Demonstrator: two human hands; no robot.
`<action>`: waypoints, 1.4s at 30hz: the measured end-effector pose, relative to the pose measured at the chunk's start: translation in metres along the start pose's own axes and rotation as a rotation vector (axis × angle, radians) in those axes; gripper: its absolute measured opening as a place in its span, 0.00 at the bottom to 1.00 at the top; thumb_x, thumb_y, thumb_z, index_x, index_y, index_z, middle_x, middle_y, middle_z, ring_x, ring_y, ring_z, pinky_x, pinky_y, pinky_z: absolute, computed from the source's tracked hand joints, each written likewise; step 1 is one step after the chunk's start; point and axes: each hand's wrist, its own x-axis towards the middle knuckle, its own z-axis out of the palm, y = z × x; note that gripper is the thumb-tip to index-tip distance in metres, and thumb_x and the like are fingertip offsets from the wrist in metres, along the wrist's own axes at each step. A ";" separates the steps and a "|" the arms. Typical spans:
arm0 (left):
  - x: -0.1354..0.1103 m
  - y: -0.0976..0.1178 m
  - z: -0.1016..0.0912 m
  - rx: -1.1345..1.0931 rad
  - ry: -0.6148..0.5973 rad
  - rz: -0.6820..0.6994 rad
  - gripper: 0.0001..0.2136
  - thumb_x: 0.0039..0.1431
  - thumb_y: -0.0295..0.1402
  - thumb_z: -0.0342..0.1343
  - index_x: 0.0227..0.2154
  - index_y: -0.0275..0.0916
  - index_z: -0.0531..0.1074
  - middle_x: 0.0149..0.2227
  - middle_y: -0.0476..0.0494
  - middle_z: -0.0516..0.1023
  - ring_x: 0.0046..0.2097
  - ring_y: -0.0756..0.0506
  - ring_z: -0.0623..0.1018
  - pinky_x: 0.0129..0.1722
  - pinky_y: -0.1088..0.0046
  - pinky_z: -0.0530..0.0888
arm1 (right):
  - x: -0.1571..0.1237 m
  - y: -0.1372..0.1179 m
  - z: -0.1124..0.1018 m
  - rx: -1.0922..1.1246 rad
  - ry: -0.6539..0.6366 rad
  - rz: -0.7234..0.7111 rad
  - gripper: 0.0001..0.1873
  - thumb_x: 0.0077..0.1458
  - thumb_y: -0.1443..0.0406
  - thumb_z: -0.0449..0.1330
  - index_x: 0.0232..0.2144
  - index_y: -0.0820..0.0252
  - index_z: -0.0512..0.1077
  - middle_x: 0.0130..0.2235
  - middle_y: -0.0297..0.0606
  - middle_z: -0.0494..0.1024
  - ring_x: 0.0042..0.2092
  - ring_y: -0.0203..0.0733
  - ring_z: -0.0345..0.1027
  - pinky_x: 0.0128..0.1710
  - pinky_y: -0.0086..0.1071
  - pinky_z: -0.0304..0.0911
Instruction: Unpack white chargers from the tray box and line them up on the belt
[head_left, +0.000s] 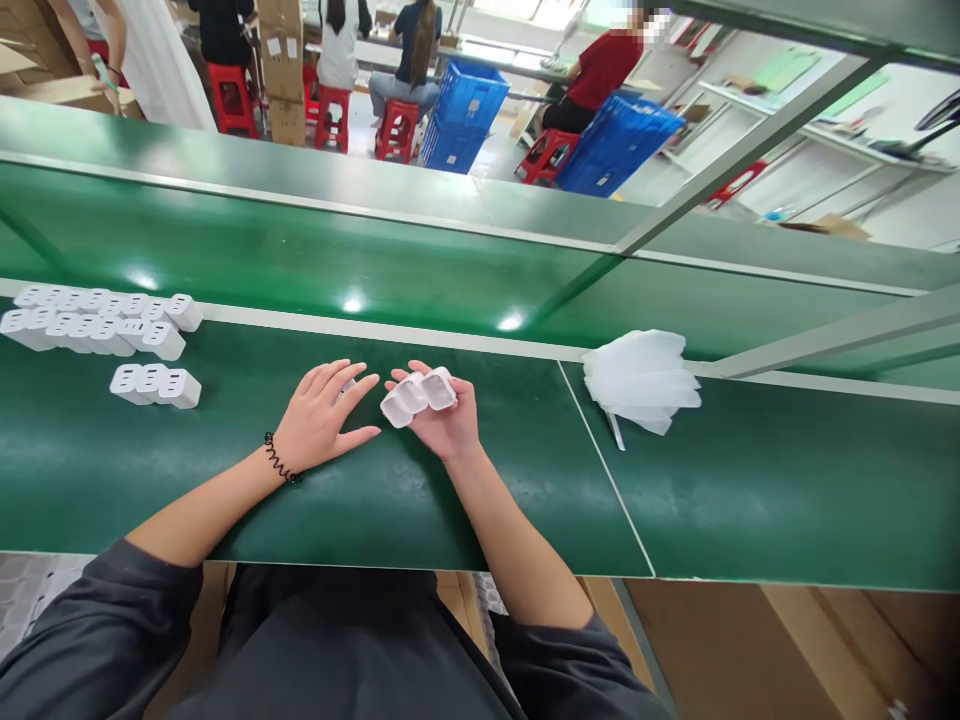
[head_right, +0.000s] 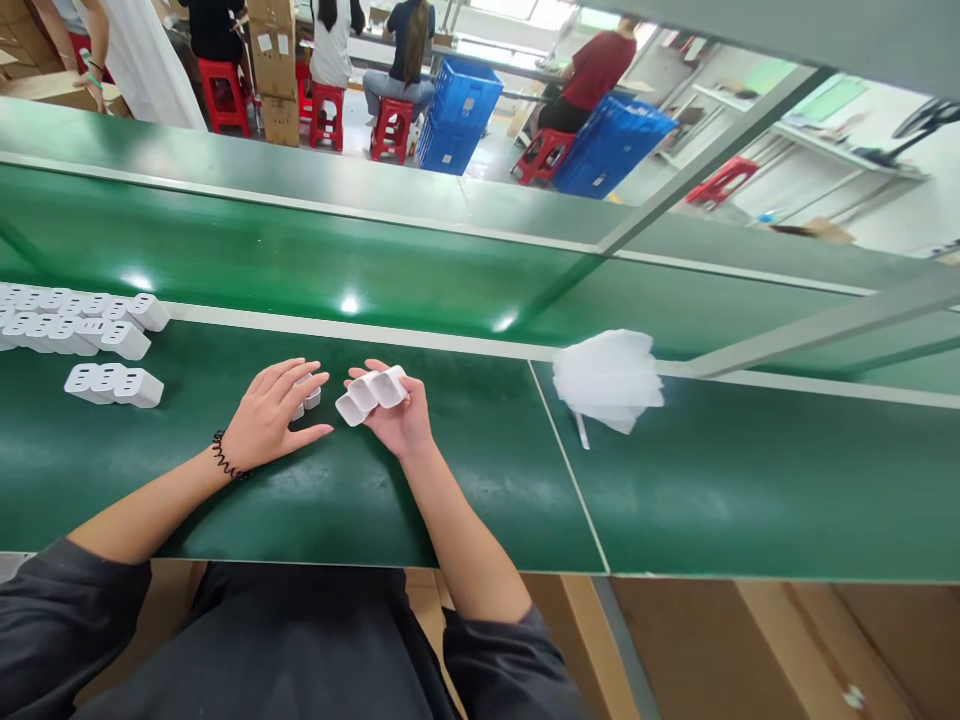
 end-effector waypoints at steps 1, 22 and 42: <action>0.000 0.004 0.001 -0.019 -0.001 0.023 0.28 0.61 0.49 0.55 0.59 0.38 0.64 0.59 0.36 0.70 0.61 0.36 0.68 0.60 0.56 0.64 | -0.005 0.003 0.002 0.075 -0.012 0.036 0.22 0.50 0.50 0.54 0.44 0.52 0.73 0.47 0.36 0.79 0.50 0.53 0.71 0.44 0.47 0.69; -0.004 0.037 0.021 -0.224 0.094 -0.042 0.32 0.63 0.43 0.56 0.65 0.38 0.51 0.55 0.31 0.72 0.54 0.37 0.74 0.51 0.58 0.71 | -0.026 0.040 0.041 0.242 -0.018 0.162 0.22 0.51 0.49 0.57 0.44 0.54 0.74 0.44 0.37 0.79 0.55 0.54 0.66 0.54 0.47 0.64; -0.007 0.026 0.009 -0.401 -0.161 -0.058 0.20 0.63 0.37 0.56 0.57 0.39 0.64 0.46 0.41 0.79 0.43 0.44 0.80 0.41 0.68 0.78 | -0.014 -0.003 -0.009 -0.298 -0.286 0.311 0.25 0.48 0.62 0.62 0.50 0.55 0.72 0.43 0.36 0.76 0.43 0.44 0.70 0.41 0.35 0.69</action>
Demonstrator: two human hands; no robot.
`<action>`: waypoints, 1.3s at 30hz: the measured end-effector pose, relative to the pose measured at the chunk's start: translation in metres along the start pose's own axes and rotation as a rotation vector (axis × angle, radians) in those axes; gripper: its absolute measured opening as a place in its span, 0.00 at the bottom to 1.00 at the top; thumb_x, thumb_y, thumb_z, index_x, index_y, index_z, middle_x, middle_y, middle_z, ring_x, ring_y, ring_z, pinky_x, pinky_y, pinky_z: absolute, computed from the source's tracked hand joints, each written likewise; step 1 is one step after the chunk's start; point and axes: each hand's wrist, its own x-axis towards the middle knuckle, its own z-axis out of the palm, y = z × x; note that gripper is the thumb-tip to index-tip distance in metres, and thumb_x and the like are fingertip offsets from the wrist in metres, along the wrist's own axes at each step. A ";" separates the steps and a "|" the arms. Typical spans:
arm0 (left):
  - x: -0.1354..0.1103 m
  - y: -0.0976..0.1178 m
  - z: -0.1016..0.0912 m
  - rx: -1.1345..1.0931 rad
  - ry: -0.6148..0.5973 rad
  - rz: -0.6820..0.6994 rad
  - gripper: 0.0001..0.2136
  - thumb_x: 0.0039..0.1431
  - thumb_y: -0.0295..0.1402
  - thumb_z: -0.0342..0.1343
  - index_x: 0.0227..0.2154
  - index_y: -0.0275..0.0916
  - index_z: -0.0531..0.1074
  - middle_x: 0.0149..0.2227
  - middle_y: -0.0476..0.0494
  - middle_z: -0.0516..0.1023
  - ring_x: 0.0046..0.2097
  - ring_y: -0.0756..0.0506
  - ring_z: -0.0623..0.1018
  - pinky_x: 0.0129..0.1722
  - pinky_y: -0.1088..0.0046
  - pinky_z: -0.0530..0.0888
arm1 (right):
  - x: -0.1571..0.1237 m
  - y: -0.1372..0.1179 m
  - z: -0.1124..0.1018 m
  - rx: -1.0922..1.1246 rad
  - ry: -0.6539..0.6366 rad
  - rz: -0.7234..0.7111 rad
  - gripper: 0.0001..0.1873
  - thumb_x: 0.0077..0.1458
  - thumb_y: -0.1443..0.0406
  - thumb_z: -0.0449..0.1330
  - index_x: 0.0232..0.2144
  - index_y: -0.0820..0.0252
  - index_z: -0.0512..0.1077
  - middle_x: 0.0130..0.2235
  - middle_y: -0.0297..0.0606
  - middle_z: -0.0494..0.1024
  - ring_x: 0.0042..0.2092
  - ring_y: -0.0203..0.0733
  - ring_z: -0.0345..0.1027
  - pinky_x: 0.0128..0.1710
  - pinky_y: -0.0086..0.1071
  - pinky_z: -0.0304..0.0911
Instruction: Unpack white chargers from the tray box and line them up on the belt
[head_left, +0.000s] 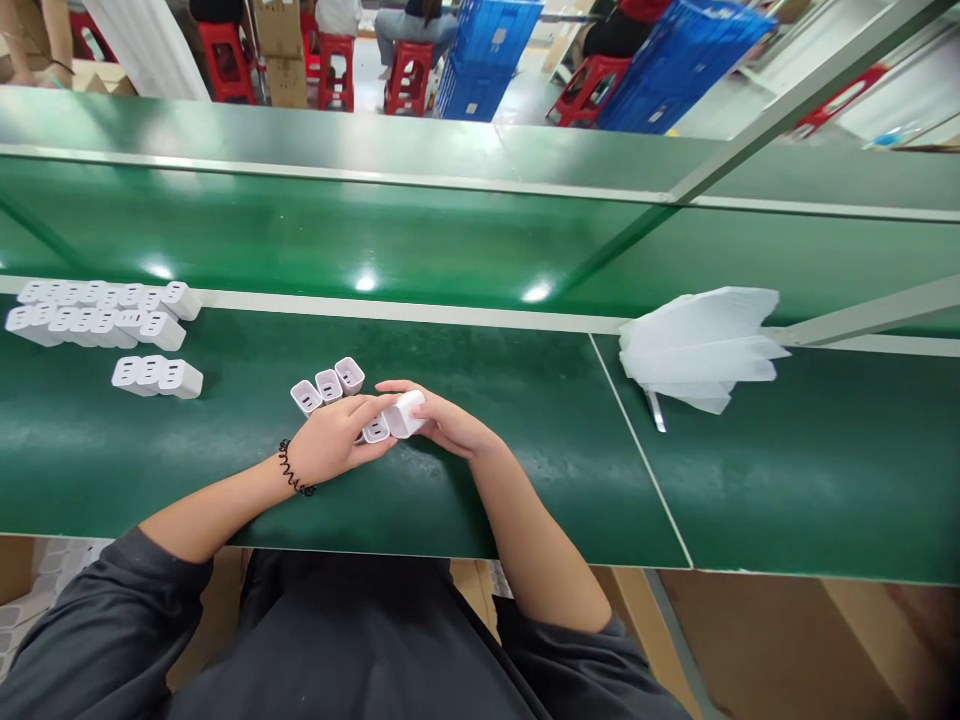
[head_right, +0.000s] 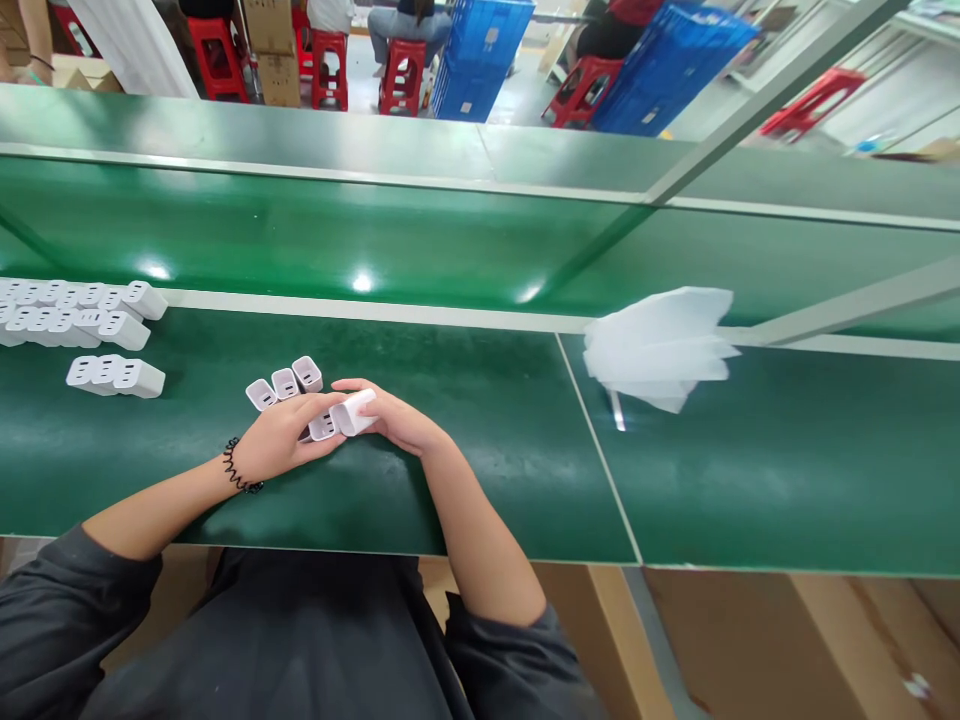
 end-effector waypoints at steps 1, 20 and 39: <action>-0.001 -0.002 0.002 0.008 -0.034 -0.015 0.21 0.63 0.37 0.56 0.57 0.39 0.64 0.44 0.42 0.79 0.42 0.44 0.80 0.39 0.68 0.78 | 0.001 0.001 -0.001 -0.026 0.020 0.005 0.21 0.49 0.62 0.61 0.48 0.55 0.72 0.41 0.36 0.76 0.41 0.42 0.70 0.38 0.34 0.69; -0.001 -0.007 -0.011 0.131 -0.291 -0.009 0.35 0.58 0.41 0.61 0.64 0.39 0.52 0.56 0.34 0.70 0.56 0.38 0.74 0.50 0.61 0.74 | -0.012 -0.012 -0.022 -0.713 0.047 -0.222 0.23 0.45 0.57 0.72 0.43 0.54 0.73 0.42 0.37 0.68 0.41 0.44 0.65 0.40 0.37 0.67; -0.001 -0.014 -0.016 0.132 -0.280 0.055 0.36 0.61 0.39 0.59 0.67 0.44 0.47 0.60 0.33 0.65 0.56 0.39 0.74 0.50 0.61 0.76 | -0.007 0.004 -0.006 -1.037 -0.071 -0.312 0.36 0.48 0.55 0.70 0.59 0.49 0.65 0.52 0.40 0.73 0.51 0.54 0.65 0.53 0.51 0.62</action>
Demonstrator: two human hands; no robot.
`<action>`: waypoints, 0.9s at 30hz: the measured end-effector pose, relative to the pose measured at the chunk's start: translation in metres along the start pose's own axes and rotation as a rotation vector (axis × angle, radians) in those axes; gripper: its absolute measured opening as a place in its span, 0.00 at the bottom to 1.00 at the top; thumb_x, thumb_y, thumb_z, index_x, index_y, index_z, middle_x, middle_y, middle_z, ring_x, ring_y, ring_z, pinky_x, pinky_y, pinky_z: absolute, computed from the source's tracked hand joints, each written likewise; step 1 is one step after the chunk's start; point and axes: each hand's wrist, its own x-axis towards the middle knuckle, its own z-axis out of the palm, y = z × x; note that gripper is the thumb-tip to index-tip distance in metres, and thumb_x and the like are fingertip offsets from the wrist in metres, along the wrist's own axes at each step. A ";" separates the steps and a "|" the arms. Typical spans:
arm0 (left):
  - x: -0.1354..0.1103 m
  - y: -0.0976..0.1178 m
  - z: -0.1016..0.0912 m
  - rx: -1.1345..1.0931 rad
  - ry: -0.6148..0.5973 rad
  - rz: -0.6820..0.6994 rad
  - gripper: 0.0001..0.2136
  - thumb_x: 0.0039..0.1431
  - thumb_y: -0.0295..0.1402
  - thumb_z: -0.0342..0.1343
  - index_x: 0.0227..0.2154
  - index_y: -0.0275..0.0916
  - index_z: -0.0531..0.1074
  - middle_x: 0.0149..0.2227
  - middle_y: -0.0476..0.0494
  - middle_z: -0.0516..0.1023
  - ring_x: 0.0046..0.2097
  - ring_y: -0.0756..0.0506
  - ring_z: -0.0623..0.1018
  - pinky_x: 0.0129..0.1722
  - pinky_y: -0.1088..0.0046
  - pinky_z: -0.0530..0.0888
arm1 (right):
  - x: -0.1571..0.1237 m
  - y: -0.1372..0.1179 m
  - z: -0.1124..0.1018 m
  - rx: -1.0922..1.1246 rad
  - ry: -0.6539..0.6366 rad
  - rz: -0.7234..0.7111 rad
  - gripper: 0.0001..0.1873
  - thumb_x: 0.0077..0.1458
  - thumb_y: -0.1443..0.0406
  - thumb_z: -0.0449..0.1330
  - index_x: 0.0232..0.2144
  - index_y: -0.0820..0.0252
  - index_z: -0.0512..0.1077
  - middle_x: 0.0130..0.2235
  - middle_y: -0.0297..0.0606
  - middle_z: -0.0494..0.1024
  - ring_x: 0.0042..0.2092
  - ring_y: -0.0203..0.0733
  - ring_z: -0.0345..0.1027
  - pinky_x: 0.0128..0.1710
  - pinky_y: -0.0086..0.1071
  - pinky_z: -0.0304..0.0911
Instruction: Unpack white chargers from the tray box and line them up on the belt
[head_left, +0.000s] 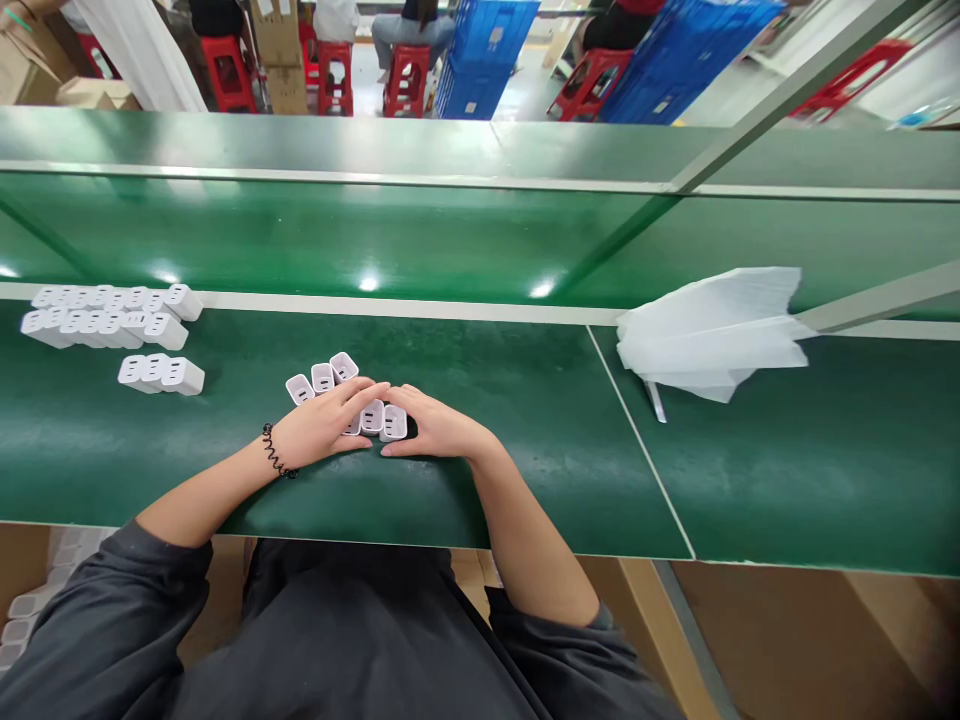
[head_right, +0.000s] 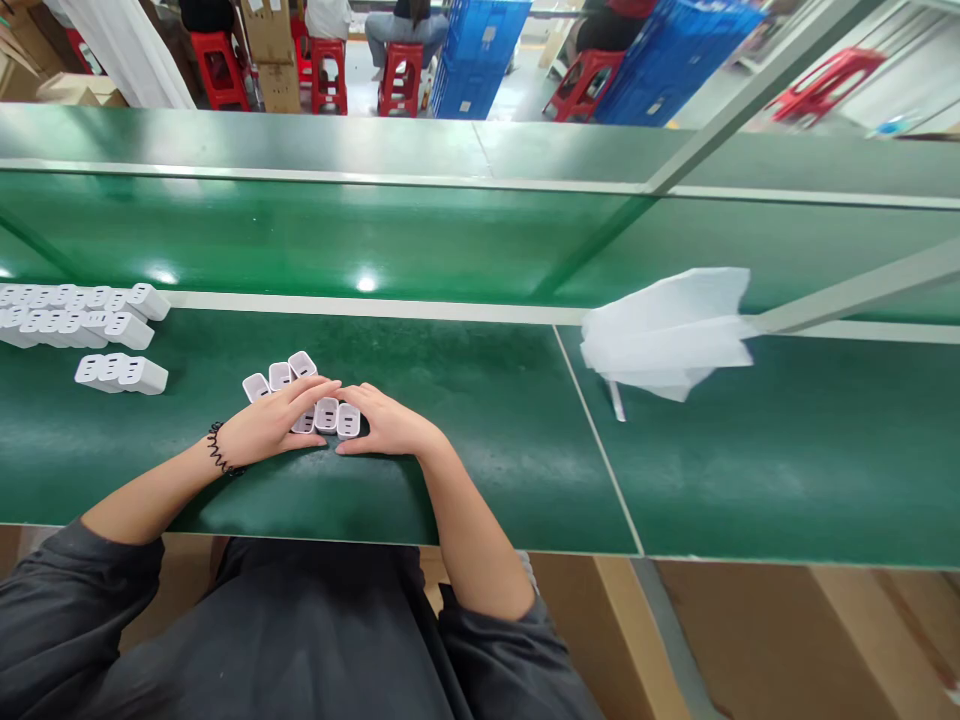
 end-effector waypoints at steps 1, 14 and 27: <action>0.000 -0.002 0.002 0.022 0.006 0.007 0.36 0.61 0.41 0.58 0.67 0.43 0.47 0.60 0.31 0.64 0.54 0.38 0.75 0.48 0.61 0.77 | 0.001 0.001 0.003 -0.022 0.002 -0.017 0.36 0.48 0.55 0.70 0.59 0.49 0.65 0.52 0.40 0.73 0.49 0.55 0.65 0.52 0.52 0.63; -0.012 0.043 -0.018 0.273 0.190 -0.042 0.27 0.61 0.52 0.55 0.54 0.36 0.66 0.48 0.35 0.74 0.48 0.38 0.75 0.48 0.60 0.73 | -0.005 -0.015 0.009 -0.089 -0.034 -0.043 0.39 0.47 0.53 0.71 0.58 0.50 0.63 0.51 0.43 0.72 0.52 0.59 0.64 0.49 0.54 0.64; -0.019 0.078 0.011 0.439 0.133 -0.457 0.26 0.64 0.49 0.53 0.55 0.33 0.67 0.37 0.42 0.80 0.37 0.42 0.71 0.37 0.64 0.65 | -0.001 -0.035 0.019 -0.416 -0.013 0.011 0.16 0.57 0.62 0.64 0.46 0.60 0.67 0.45 0.41 0.74 0.47 0.48 0.65 0.40 0.39 0.66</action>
